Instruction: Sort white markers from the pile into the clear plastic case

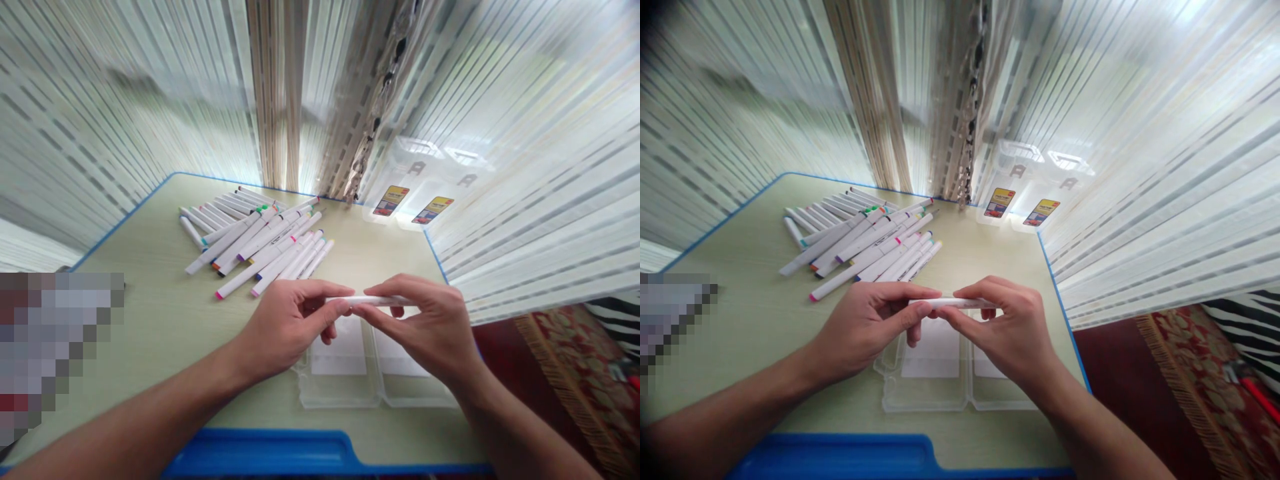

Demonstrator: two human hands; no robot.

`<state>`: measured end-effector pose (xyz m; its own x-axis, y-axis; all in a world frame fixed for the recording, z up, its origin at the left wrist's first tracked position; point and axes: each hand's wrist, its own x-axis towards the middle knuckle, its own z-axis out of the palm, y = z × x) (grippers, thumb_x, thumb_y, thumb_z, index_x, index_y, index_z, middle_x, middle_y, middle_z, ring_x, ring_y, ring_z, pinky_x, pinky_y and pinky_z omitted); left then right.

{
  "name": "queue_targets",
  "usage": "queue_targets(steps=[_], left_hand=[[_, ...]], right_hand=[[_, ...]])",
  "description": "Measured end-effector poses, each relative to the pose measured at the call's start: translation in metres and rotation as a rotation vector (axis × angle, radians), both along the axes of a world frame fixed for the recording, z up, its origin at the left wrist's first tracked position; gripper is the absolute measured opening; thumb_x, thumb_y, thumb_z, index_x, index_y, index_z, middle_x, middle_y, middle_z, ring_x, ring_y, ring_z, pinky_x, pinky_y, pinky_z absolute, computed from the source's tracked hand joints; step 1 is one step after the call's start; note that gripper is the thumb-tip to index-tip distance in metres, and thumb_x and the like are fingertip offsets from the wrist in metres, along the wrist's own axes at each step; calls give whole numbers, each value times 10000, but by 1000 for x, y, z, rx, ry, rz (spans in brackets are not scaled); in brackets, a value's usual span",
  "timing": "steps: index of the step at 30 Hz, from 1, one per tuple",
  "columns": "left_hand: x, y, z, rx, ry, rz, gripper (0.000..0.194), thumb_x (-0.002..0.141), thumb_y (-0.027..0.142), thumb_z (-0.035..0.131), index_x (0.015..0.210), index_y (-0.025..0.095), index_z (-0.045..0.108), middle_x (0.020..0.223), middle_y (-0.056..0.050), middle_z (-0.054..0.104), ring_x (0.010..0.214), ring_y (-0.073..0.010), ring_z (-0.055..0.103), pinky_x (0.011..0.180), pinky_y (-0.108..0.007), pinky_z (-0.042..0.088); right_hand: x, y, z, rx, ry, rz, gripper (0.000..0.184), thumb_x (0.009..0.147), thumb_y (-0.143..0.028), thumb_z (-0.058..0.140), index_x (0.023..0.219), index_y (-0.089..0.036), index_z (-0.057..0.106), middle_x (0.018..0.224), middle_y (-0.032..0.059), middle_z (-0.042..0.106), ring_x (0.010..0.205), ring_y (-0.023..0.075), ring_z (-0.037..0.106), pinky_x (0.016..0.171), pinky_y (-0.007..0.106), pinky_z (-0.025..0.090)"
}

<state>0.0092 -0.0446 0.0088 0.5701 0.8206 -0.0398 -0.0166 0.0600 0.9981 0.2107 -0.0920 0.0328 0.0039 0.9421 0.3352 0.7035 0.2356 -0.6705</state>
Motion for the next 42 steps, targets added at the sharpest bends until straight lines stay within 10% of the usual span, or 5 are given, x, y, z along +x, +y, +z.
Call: queue_targets(steps=[12,42], left_hand=[[0,0,-1,39,-12,-51,316,900,316,698,1150,134,760,660,-28,722,580,-100,660,561,-170,532],[0,7,7,-178,-104,-48,191,898,229,669,966,86,777,638,-26,712,506,-98,643,512,-187,529]], right_hand=[[0,1,4,-40,-90,50,167,787,-366,818,776,-201,803,638,10,709,536,118,557,523,250,405],[6,5,5,-306,433,144,192,892,-298,686,805,-148,767,611,22,688,554,115,589,515,201,436]])
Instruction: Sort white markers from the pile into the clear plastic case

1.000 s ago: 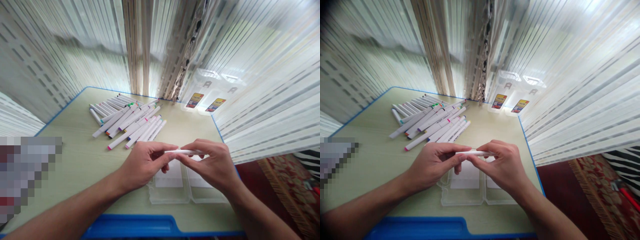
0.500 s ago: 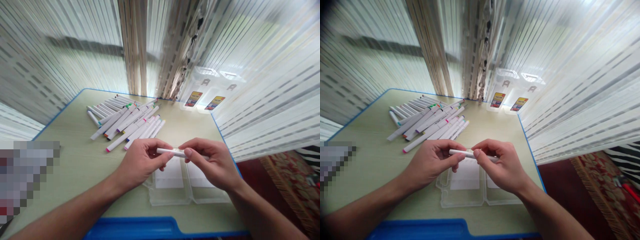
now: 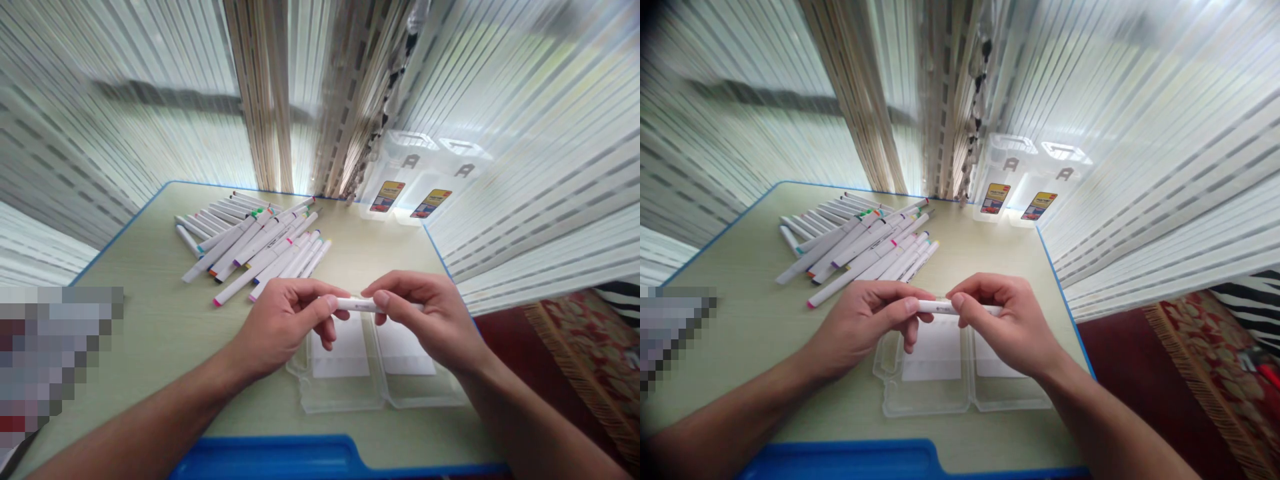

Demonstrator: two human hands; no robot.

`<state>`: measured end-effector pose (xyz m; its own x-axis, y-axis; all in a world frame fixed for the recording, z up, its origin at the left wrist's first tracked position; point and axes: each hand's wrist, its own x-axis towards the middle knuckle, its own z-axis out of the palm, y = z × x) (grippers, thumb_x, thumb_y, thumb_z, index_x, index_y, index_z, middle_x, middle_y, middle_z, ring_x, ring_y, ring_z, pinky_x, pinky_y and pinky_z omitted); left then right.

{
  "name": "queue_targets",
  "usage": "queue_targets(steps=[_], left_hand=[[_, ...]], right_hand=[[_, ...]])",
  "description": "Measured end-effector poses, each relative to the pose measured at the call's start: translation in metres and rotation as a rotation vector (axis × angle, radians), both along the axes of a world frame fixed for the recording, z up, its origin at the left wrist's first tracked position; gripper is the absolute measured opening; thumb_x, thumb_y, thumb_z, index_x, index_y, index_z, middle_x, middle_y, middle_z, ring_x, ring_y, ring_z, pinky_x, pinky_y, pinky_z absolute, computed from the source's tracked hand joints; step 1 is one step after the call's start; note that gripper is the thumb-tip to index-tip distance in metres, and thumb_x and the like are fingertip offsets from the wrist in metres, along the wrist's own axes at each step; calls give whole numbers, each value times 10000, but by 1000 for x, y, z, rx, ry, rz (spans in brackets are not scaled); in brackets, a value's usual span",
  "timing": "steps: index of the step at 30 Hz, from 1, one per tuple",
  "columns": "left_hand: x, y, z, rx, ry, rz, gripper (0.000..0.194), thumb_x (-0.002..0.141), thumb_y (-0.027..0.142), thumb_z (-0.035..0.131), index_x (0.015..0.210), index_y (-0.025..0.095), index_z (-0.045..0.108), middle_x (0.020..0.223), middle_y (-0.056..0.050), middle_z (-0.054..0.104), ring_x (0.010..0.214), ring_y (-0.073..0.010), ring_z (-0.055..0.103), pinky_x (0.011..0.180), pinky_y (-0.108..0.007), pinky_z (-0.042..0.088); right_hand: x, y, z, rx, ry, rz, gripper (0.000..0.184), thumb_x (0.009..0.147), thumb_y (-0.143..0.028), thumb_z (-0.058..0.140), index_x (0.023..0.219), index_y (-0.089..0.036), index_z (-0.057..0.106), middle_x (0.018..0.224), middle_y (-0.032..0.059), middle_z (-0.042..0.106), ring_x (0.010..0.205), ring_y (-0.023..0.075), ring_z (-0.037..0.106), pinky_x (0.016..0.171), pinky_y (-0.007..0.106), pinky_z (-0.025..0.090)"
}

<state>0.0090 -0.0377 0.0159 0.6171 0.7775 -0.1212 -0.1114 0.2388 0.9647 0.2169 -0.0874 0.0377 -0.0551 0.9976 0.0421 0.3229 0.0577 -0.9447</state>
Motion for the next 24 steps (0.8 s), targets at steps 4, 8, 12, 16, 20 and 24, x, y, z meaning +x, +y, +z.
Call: queue_targets(steps=[4,8,12,16,20,24], left_hand=[[0,1,-4,-61,-44,-5,232,895,257,667,1011,89,778,765,-71,749,527,-116,658,509,-223,553],[1,0,-6,-113,-104,-3,236,886,265,679,1008,87,776,790,-77,750,527,-121,656,500,-240,569],[-1,-3,-3,-55,-37,-5,218,861,230,726,1019,86,772,714,-53,739,511,-94,644,509,-191,544],[0,-4,-4,-14,37,-6,269,811,222,783,1055,109,770,651,-28,715,523,-97,635,520,-188,539],[2,-3,-5,-13,35,-3,244,792,207,797,1014,110,768,617,-8,697,513,-91,626,514,-177,529],[2,-2,-4,-32,5,0,188,782,232,808,900,101,743,624,-7,696,499,-97,629,501,-191,540]], right_hand=[[2,0,-1,-22,31,16,210,905,-317,675,833,-146,772,617,27,688,570,125,600,539,218,444],[5,2,-4,-51,103,32,210,905,-336,689,853,-148,768,623,19,683,570,118,600,528,213,429],[5,3,-6,-77,135,23,188,890,-319,705,855,-145,764,620,17,680,556,118,600,510,213,420],[4,3,-5,-72,110,19,185,885,-313,703,844,-143,762,611,20,680,562,126,608,519,218,435],[3,2,-3,-51,59,19,183,885,-308,695,835,-145,763,631,32,696,577,138,626,539,226,466],[0,1,-1,-8,-17,31,148,892,-271,684,839,-155,760,637,25,701,589,134,639,559,216,491]])
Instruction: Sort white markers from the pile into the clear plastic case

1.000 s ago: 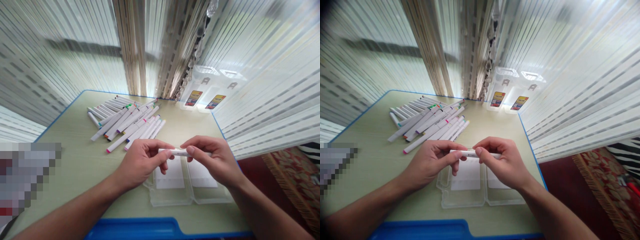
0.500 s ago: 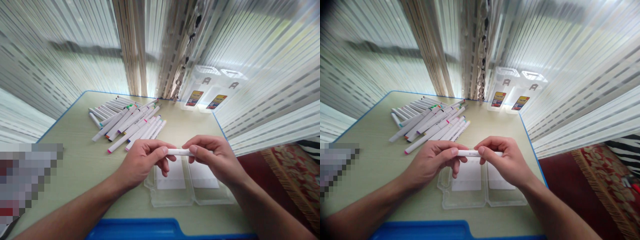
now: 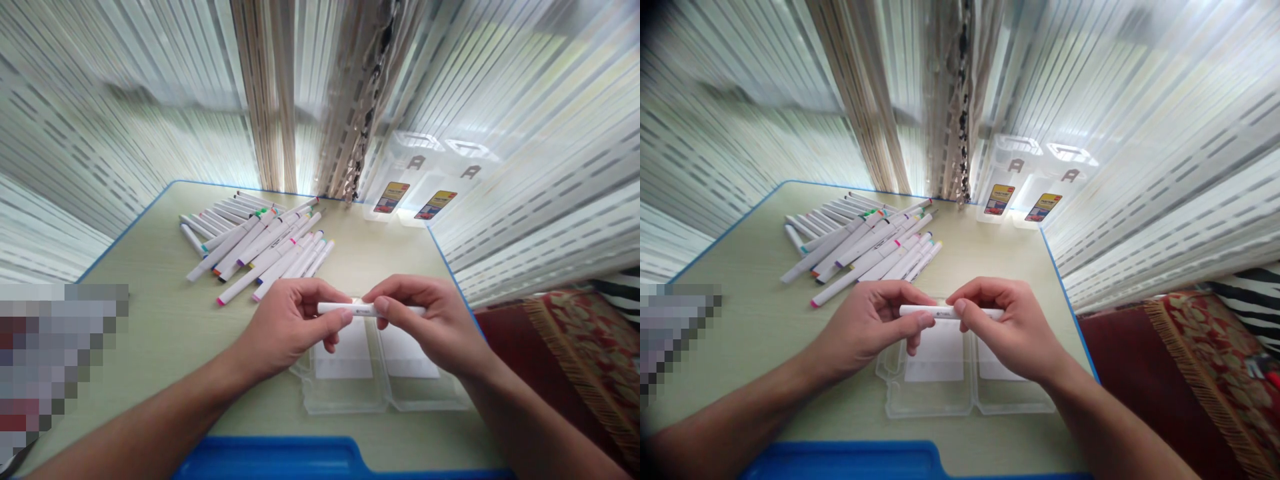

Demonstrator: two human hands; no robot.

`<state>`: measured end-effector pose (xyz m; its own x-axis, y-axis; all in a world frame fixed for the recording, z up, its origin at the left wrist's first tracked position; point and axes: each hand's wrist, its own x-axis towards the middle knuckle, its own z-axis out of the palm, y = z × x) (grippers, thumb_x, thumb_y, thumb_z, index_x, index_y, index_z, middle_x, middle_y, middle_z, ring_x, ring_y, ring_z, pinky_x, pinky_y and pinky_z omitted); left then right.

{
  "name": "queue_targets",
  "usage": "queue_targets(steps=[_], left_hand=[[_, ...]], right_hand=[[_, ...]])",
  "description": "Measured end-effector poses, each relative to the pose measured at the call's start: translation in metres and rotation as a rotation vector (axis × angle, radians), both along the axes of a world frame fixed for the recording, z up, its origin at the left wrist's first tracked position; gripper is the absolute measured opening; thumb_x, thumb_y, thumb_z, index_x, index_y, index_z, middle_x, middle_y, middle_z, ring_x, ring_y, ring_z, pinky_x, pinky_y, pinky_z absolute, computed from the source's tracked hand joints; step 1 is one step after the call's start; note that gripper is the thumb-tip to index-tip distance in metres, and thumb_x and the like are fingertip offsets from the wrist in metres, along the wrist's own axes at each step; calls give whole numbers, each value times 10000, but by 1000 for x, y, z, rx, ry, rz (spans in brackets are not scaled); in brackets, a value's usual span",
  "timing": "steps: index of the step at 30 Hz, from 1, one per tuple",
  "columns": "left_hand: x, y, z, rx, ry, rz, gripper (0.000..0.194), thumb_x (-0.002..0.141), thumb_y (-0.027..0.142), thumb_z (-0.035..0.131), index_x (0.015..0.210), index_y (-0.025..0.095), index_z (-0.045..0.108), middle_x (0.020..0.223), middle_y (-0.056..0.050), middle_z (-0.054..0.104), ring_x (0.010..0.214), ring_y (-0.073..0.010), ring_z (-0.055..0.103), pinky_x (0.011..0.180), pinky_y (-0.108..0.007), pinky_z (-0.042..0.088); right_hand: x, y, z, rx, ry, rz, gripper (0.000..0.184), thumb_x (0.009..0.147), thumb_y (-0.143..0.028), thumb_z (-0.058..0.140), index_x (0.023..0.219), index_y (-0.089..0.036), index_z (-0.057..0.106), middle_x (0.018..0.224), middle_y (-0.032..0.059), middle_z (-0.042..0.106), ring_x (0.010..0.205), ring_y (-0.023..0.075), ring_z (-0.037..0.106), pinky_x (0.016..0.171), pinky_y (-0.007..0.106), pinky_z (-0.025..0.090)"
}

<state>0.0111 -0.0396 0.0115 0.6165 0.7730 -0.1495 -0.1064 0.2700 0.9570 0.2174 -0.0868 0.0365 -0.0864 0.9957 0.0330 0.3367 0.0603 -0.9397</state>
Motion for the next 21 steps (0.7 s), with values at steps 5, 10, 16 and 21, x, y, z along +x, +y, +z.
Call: queue_targets(steps=[5,10,16,21], left_hand=[[-1,1,3,-28,-14,-22,206,831,294,761,794,97,711,676,-29,715,486,-95,629,483,-194,536],[-1,2,2,-42,-20,-35,228,847,308,745,785,93,702,630,-26,700,481,-97,625,484,-191,531],[-1,1,0,-40,-3,-24,236,781,310,813,794,102,702,683,-23,715,492,-93,630,483,-190,527],[-1,1,3,-36,16,-27,298,816,371,775,728,102,681,593,-19,682,465,-99,620,477,-192,513]], right_hand=[[-1,-2,0,24,-50,22,143,903,-252,667,854,-155,760,645,27,706,599,141,649,568,223,499],[-1,-1,0,24,-67,22,147,904,-256,667,849,-156,761,640,22,704,583,131,635,548,212,480],[-3,-2,2,22,-70,31,147,899,-259,669,846,-157,761,645,27,710,598,143,658,566,219,507],[-4,-2,4,28,-84,39,150,895,-252,663,832,-158,762,631,27,704,576,144,648,537,219,494]])
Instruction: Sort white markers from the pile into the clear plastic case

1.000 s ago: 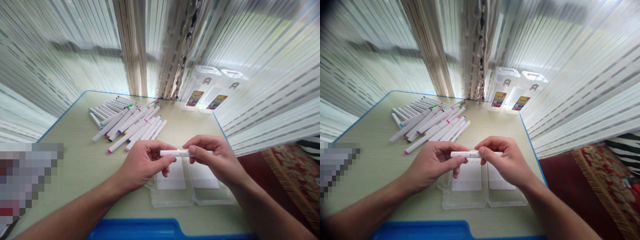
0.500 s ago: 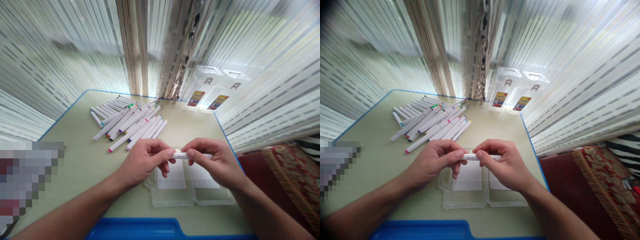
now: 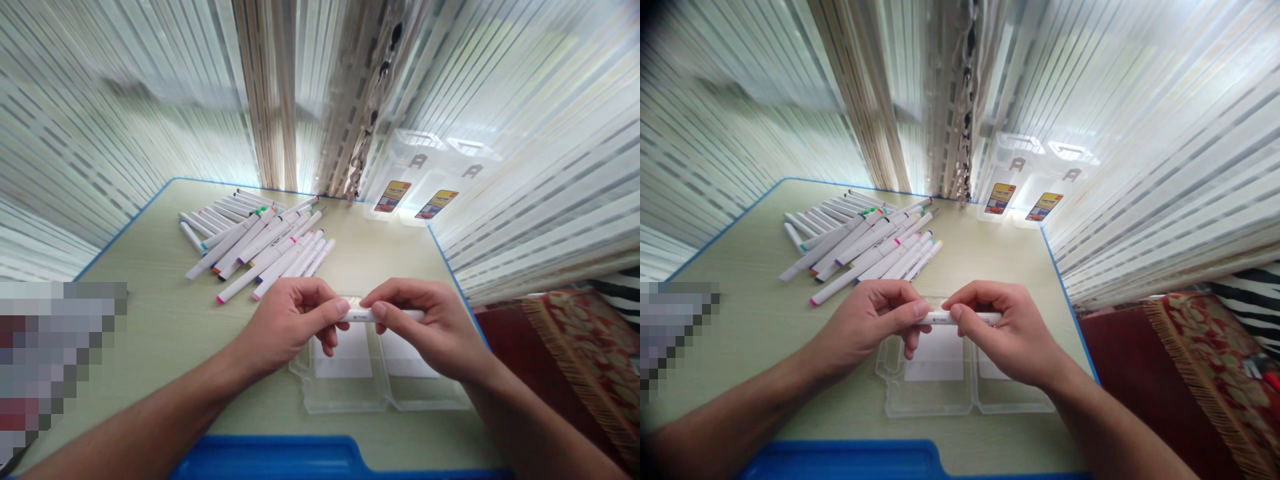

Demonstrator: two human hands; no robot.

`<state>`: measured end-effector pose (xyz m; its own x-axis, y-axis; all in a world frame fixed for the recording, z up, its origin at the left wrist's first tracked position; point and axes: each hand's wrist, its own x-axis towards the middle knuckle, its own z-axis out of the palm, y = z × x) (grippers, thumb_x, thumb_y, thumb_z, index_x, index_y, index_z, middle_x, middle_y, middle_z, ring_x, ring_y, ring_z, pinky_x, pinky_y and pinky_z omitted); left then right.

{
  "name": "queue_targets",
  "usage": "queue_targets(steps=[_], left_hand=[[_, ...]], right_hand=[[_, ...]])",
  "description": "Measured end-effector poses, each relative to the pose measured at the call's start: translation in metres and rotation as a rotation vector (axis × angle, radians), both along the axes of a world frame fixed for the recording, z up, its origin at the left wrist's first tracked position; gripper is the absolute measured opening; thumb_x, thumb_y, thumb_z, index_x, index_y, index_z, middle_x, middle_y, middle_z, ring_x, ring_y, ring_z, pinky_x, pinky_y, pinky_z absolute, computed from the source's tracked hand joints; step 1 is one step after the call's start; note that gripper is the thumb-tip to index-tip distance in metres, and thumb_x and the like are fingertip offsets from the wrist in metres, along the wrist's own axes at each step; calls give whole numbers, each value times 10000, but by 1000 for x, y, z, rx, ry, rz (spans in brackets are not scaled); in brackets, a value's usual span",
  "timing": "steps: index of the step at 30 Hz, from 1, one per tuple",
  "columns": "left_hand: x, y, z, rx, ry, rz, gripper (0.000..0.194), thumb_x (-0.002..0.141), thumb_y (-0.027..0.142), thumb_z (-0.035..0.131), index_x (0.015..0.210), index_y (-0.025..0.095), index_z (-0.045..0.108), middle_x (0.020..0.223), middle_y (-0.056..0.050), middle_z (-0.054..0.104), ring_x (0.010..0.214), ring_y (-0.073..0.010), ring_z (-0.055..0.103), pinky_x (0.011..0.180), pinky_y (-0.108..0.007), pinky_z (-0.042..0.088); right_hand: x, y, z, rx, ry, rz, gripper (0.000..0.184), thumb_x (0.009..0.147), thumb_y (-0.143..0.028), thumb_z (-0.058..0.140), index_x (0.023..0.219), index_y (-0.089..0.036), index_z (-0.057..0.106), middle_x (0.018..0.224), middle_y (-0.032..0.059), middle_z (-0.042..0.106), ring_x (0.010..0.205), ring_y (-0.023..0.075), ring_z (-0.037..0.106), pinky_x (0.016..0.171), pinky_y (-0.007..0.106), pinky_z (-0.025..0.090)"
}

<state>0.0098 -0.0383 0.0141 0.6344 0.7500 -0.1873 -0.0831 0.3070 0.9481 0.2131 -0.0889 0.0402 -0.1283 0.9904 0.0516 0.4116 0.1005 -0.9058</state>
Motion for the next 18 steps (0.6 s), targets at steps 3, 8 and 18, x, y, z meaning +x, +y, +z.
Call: queue_targets(steps=[3,8,18], left_hand=[[0,-1,-1,7,-10,-1,250,792,330,802,759,105,696,619,-14,691,478,-97,624,479,-191,521],[1,-3,-6,21,-30,20,222,753,226,833,917,109,740,700,-13,710,527,-97,634,503,-204,559],[1,-2,-1,26,-37,14,175,801,244,798,862,94,730,674,-23,709,504,-98,641,495,-198,553]], right_hand=[[1,1,-1,-1,13,-8,151,894,-256,664,831,-160,764,630,26,701,580,143,642,546,222,492],[5,3,-3,-45,84,-13,161,895,-268,669,827,-155,761,625,18,690,580,131,619,563,219,478],[2,3,-2,-31,77,-3,151,904,-243,661,830,-154,759,640,14,700,592,123,630,569,207,484]])
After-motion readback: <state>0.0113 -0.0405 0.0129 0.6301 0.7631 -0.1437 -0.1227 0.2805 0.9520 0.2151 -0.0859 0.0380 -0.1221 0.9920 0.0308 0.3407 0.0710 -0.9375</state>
